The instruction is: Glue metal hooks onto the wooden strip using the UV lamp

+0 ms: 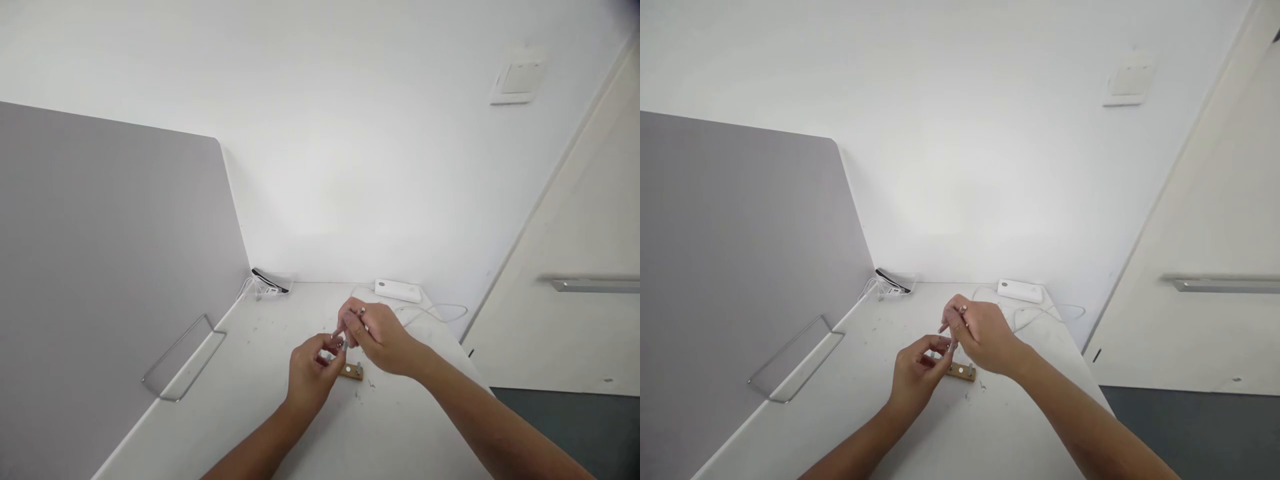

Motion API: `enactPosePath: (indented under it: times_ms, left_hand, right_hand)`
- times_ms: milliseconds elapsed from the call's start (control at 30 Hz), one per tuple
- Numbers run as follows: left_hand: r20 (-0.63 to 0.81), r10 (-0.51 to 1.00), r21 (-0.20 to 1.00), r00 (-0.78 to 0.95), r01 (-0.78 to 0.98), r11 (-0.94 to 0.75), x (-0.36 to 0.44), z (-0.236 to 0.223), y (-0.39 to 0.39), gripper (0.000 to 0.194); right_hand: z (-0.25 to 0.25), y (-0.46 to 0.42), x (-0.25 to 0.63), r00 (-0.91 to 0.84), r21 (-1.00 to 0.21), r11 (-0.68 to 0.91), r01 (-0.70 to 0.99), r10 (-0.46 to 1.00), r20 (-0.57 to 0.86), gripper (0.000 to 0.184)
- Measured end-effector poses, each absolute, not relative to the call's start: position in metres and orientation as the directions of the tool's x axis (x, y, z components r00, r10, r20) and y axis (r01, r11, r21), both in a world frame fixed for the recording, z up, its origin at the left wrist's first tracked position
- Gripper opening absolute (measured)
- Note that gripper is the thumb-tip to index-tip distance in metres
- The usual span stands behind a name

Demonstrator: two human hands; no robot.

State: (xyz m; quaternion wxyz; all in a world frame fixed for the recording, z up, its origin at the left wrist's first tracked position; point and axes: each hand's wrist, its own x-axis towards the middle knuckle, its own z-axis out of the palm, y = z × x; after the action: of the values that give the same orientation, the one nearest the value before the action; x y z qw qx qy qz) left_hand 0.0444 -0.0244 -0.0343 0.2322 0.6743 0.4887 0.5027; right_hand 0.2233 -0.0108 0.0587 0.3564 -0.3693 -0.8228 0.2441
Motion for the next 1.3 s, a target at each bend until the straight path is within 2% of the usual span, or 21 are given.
enactPosePath:
  times_ms: [133, 267, 433, 533, 733, 833, 900, 1000, 1133, 1300]
  left_hand:
    - [0.447, 0.894, 0.811, 0.000, 0.421, -0.406, 0.045, -0.034, -0.025, 0.011]
    - [0.446, 0.895, 0.811, -0.004, 0.425, -0.402, 0.045, -0.033, -0.025, 0.012]
    - [0.456, 0.890, 0.796, 0.021, 0.438, -0.418, 0.044, -0.034, -0.024, 0.009]
    - [0.445, 0.895, 0.798, 0.037, 0.438, -0.415, 0.044, -0.034, -0.024, 0.013]
    - [0.438, 0.899, 0.802, 0.017, 0.446, -0.399, 0.044, -0.035, -0.024, 0.012]
    - [0.429, 0.903, 0.817, 0.001, 0.425, -0.389, 0.045, -0.036, -0.024, 0.013]
    - [0.432, 0.902, 0.815, -0.001, 0.429, -0.390, 0.045, -0.037, -0.023, 0.012]
    - [0.444, 0.896, 0.806, 0.002, 0.435, -0.401, 0.044, -0.037, -0.023, 0.011]
    - [0.449, 0.893, 0.801, 0.014, 0.436, -0.409, 0.044, -0.034, -0.024, 0.010]
    - [0.460, 0.887, 0.788, 0.035, 0.445, -0.426, 0.043, -0.034, -0.025, 0.009]
  right_hand:
    - [0.052, 0.004, 0.236, -0.370, -0.584, 0.592, 0.556, 0.805, 0.464, 0.036]
    - [0.055, 0.008, 0.246, -0.426, -0.567, 0.566, 0.598, 0.824, 0.374, 0.038]
    - [0.062, -0.007, 0.239, -0.639, -0.679, 0.579, 0.452, 0.741, 0.208, 0.036]
    - [0.063, -0.018, 0.230, -0.704, -0.763, 0.568, 0.308, 0.676, 0.219, 0.037]
    - [0.055, -0.014, 0.226, -0.491, -0.749, 0.580, 0.320, 0.778, 0.392, 0.038]
    - [0.048, 0.000, 0.232, -0.358, -0.707, 0.594, 0.384, 0.802, 0.479, 0.038]
    - [0.044, 0.008, 0.238, -0.325, -0.684, 0.582, 0.440, 0.813, 0.483, 0.039]
    - [0.045, 0.013, 0.245, -0.386, -0.672, 0.561, 0.484, 0.826, 0.411, 0.043]
    - [0.055, 0.001, 0.244, -0.594, -0.693, 0.590, 0.415, 0.752, 0.285, 0.047]
    - [0.067, -0.023, 0.228, -0.702, -0.692, 0.671, 0.266, 0.627, 0.338, 0.046]
